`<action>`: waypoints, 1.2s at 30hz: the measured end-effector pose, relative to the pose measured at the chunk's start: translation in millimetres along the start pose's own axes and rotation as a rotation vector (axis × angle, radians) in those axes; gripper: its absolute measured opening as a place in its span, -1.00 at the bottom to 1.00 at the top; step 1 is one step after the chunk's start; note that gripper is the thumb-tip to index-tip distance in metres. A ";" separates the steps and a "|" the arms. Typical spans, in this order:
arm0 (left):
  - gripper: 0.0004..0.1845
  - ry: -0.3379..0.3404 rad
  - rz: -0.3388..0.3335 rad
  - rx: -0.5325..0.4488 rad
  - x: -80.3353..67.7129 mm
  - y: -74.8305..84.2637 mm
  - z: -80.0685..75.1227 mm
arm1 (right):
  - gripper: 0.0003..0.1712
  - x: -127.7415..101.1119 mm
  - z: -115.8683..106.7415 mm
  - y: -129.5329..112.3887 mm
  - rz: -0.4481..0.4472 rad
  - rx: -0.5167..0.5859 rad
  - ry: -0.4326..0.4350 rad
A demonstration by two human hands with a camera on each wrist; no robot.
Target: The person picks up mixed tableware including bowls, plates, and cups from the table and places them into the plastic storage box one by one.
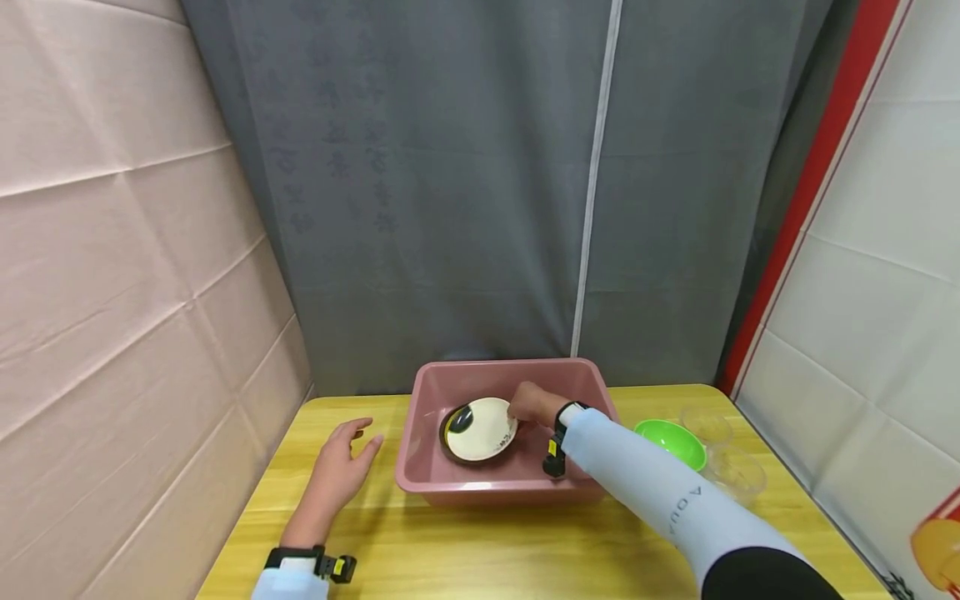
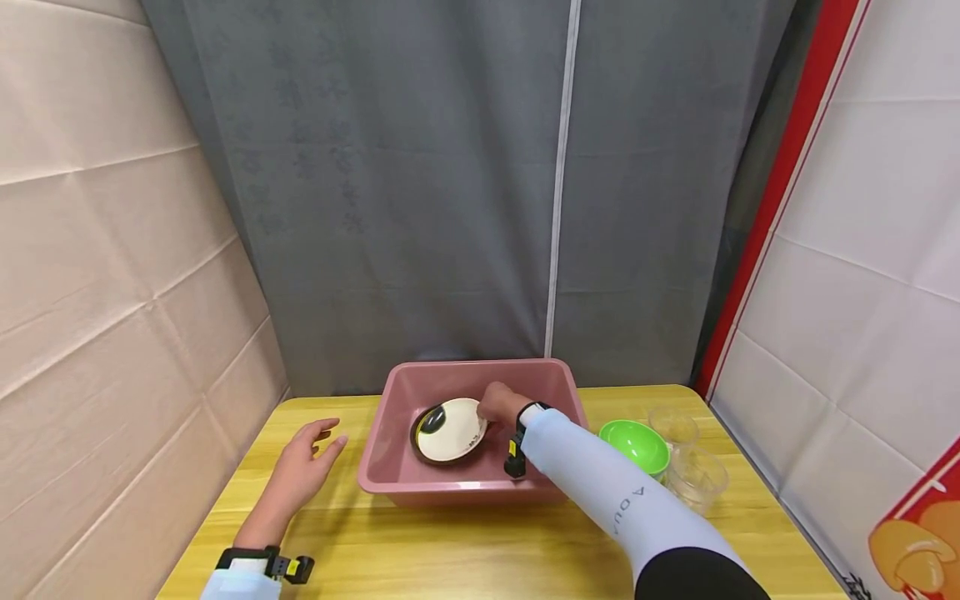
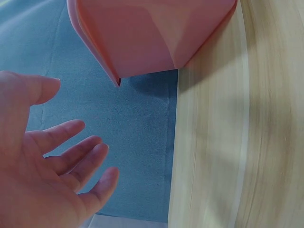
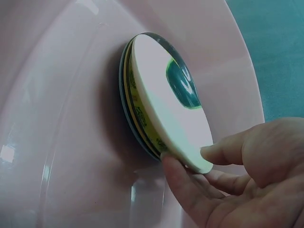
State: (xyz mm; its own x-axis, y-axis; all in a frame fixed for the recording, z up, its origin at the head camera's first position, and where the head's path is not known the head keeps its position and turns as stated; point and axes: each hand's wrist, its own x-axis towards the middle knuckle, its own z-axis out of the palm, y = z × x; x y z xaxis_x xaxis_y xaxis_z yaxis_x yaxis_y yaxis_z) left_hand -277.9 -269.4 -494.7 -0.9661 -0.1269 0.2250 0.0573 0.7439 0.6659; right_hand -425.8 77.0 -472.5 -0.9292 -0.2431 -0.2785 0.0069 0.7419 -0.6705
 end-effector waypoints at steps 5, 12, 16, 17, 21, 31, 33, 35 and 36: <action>-0.41 -0.003 0.003 -0.008 -1.3 -1.9 -0.1 | -0.80 -6.1 -1.5 -4.5 0.008 0.022 -0.013; -0.41 -0.011 0.008 -0.017 -1.2 -3.0 0.6 | -0.76 -8.1 -0.1 -6.5 0.020 0.006 -0.017; -0.42 -0.008 0.007 -0.020 -1.0 -4.4 1.5 | -0.75 -8.9 0.1 -5.1 0.020 0.010 -0.014; -0.42 -0.007 0.008 -0.020 -0.9 -4.9 1.8 | -0.75 -8.9 0.0 -4.6 0.020 0.013 -0.015; -0.42 -0.008 0.011 -0.019 -1.5 -4.8 2.8 | -0.75 -9.2 -0.6 -2.6 0.021 0.036 -0.018; -0.43 -0.021 -0.006 -0.022 -1.5 -0.3 3.8 | -0.73 -15.1 -5.4 1.5 -0.016 0.062 -0.024; -0.42 -0.026 -0.009 -0.025 -1.4 0.1 4.3 | -0.71 -18.9 -7.3 2.3 -0.036 0.057 -0.033; -0.42 -0.028 -0.010 -0.024 -1.6 0.8 4.8 | -0.70 -23.9 -9.3 4.0 -0.063 0.042 -0.035; -0.42 -0.028 -0.011 -0.025 -1.6 1.0 4.9 | -0.69 -27.1 -10.9 5.2 -0.081 0.029 -0.025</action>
State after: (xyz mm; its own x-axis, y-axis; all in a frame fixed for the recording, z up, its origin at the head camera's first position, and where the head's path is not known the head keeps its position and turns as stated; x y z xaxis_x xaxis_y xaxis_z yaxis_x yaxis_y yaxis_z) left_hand -277.5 -265.2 -497.9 -0.9733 -0.1162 0.1978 0.0527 0.7260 0.6857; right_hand -404.7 94.2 -461.0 -0.9177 -0.3175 -0.2389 -0.0574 0.7008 -0.7111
